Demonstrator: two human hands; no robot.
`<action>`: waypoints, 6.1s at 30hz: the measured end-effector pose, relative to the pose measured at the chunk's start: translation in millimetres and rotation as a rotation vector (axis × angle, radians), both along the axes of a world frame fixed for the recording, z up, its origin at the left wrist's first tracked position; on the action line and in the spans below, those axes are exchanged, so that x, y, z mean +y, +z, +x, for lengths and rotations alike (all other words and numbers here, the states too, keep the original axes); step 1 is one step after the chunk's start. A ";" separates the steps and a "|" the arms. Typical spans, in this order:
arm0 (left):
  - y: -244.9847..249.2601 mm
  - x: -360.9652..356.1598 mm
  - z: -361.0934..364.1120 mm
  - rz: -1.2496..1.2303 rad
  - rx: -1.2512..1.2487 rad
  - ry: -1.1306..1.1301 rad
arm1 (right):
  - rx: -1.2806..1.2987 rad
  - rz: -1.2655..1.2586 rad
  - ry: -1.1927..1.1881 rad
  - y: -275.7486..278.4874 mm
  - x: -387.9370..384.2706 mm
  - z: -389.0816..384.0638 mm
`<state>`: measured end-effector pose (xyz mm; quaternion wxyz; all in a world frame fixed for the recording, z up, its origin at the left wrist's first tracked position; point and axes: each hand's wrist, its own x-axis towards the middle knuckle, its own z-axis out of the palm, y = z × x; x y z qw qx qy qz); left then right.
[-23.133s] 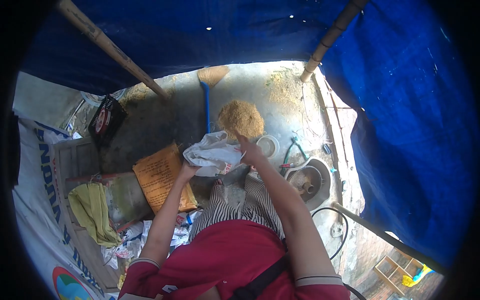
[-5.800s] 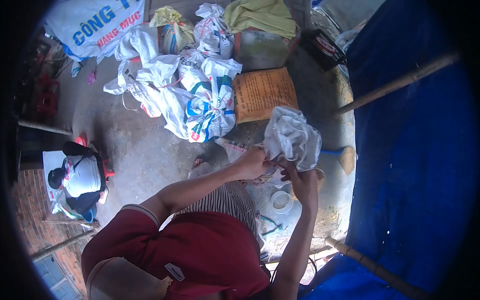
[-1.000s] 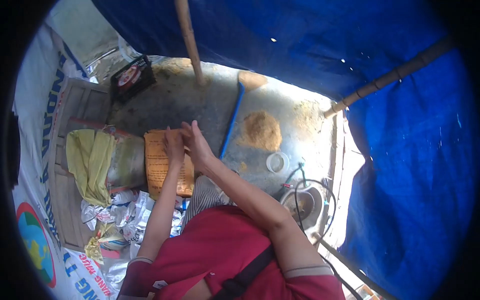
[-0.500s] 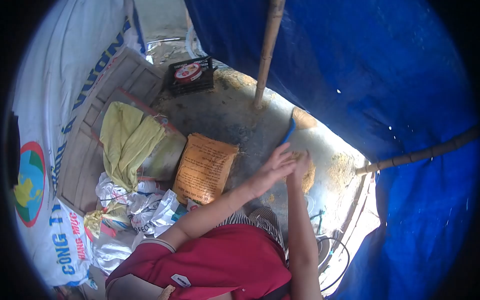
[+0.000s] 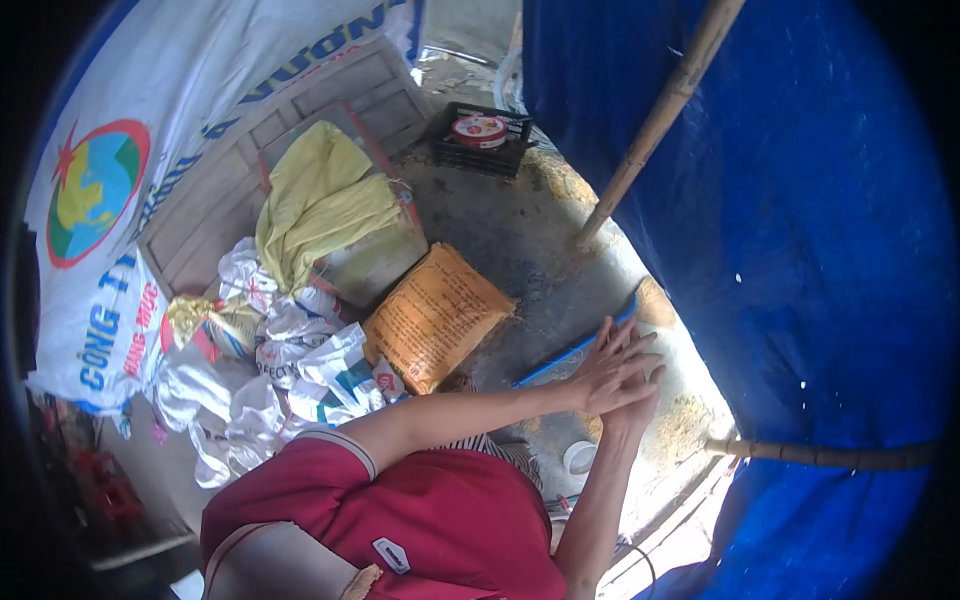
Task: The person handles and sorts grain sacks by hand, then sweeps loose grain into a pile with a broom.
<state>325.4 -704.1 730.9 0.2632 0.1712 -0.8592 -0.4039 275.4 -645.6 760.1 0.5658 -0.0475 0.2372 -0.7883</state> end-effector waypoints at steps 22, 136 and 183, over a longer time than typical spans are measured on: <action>-122.8 -136.3 220.7 0.519 -0.438 0.934 | 0.198 0.474 0.350 -18.1 -78.7 40.3; 26.1 -76.4 254.9 0.537 0.397 0.545 | 0.600 0.347 0.399 8.8 -158.6 138.3; -247.5 -401.3 509.8 1.128 1.335 1.336 | 0.527 0.725 -0.206 1.6 -226.6 106.3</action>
